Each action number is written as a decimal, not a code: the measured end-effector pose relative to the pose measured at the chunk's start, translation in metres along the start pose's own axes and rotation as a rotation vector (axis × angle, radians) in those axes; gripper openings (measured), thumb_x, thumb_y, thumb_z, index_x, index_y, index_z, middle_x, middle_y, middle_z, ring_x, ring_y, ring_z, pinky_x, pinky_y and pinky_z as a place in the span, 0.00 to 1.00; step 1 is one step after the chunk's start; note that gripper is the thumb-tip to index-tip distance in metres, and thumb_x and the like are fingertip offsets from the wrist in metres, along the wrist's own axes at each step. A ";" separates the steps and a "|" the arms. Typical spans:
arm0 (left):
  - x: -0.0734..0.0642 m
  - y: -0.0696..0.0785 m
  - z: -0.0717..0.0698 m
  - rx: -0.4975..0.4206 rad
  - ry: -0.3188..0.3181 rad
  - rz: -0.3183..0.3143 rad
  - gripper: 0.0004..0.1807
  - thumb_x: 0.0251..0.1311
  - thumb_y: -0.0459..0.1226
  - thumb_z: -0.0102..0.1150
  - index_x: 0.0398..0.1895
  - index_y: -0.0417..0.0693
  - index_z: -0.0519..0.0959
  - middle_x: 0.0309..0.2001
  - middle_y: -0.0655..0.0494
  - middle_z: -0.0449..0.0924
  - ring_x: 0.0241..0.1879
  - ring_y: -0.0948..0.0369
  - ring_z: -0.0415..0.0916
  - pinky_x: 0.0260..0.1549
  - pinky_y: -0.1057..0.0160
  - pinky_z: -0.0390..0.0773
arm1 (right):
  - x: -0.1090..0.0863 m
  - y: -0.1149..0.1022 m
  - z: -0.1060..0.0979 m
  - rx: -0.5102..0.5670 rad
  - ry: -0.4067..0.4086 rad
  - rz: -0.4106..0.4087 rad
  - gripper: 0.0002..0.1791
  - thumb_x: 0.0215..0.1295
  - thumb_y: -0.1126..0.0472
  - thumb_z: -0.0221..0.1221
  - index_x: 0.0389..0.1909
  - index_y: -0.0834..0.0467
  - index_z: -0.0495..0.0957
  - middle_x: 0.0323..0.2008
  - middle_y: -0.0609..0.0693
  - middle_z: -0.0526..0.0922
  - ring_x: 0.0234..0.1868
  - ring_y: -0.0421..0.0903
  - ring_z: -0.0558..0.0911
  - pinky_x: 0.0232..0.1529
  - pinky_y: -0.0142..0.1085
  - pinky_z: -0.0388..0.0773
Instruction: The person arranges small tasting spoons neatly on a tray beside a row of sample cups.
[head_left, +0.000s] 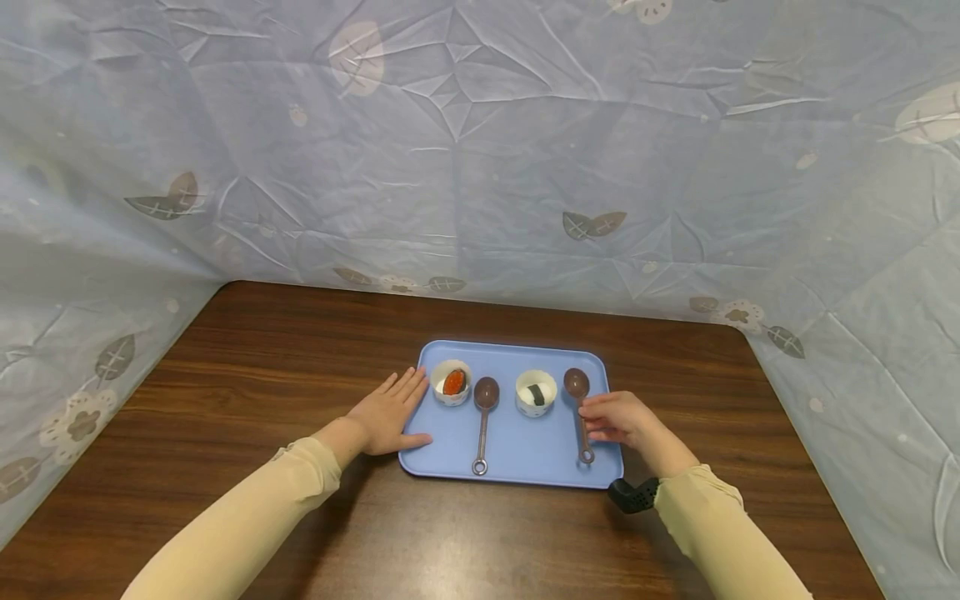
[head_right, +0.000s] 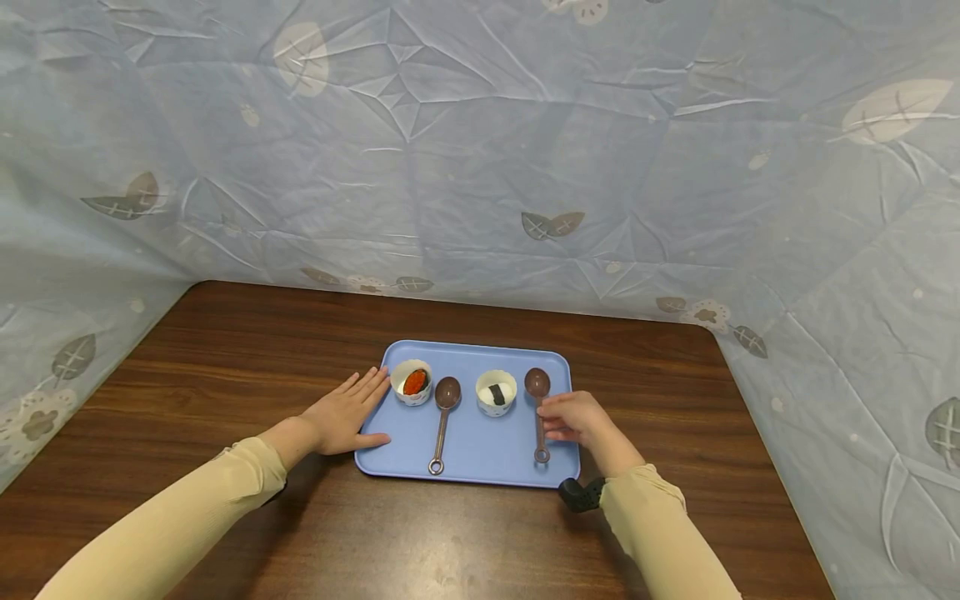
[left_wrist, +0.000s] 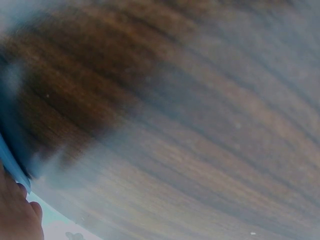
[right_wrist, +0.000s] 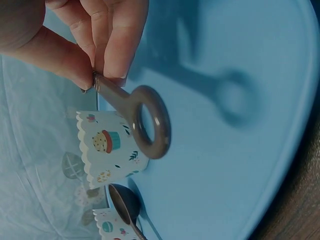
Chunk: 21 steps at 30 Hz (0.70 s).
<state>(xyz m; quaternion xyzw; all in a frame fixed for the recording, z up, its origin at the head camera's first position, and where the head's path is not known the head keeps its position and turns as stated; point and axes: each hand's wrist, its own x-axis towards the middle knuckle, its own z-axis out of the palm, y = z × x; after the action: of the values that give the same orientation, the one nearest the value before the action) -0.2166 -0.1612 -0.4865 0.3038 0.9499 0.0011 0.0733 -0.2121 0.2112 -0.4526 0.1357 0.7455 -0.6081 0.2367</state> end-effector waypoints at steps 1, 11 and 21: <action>0.000 0.000 0.000 -0.002 0.000 0.000 0.51 0.59 0.65 0.41 0.71 0.35 0.47 0.74 0.38 0.40 0.74 0.45 0.40 0.72 0.47 0.46 | 0.000 0.000 0.001 0.004 0.004 0.003 0.07 0.60 0.69 0.56 0.39 0.64 0.76 0.17 0.43 0.76 0.20 0.35 0.77 0.25 0.27 0.80; 0.000 0.000 0.000 -0.009 -0.006 -0.009 0.52 0.58 0.66 0.41 0.71 0.35 0.47 0.74 0.39 0.39 0.74 0.45 0.40 0.72 0.48 0.45 | 0.003 0.003 0.009 -0.011 0.001 0.020 0.10 0.60 0.68 0.56 0.43 0.67 0.75 0.18 0.43 0.77 0.20 0.36 0.77 0.25 0.28 0.80; 0.002 0.000 0.000 -0.003 -0.014 -0.008 0.52 0.58 0.66 0.43 0.71 0.35 0.47 0.74 0.39 0.39 0.74 0.45 0.40 0.72 0.47 0.45 | 0.006 0.007 0.013 -0.020 -0.005 0.032 0.12 0.61 0.69 0.55 0.44 0.68 0.74 0.17 0.43 0.77 0.19 0.35 0.77 0.25 0.28 0.80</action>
<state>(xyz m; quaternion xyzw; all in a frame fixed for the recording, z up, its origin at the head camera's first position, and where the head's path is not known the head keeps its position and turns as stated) -0.2181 -0.1607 -0.4866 0.2999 0.9506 0.0003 0.0804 -0.2108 0.1994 -0.4638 0.1437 0.7488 -0.5969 0.2496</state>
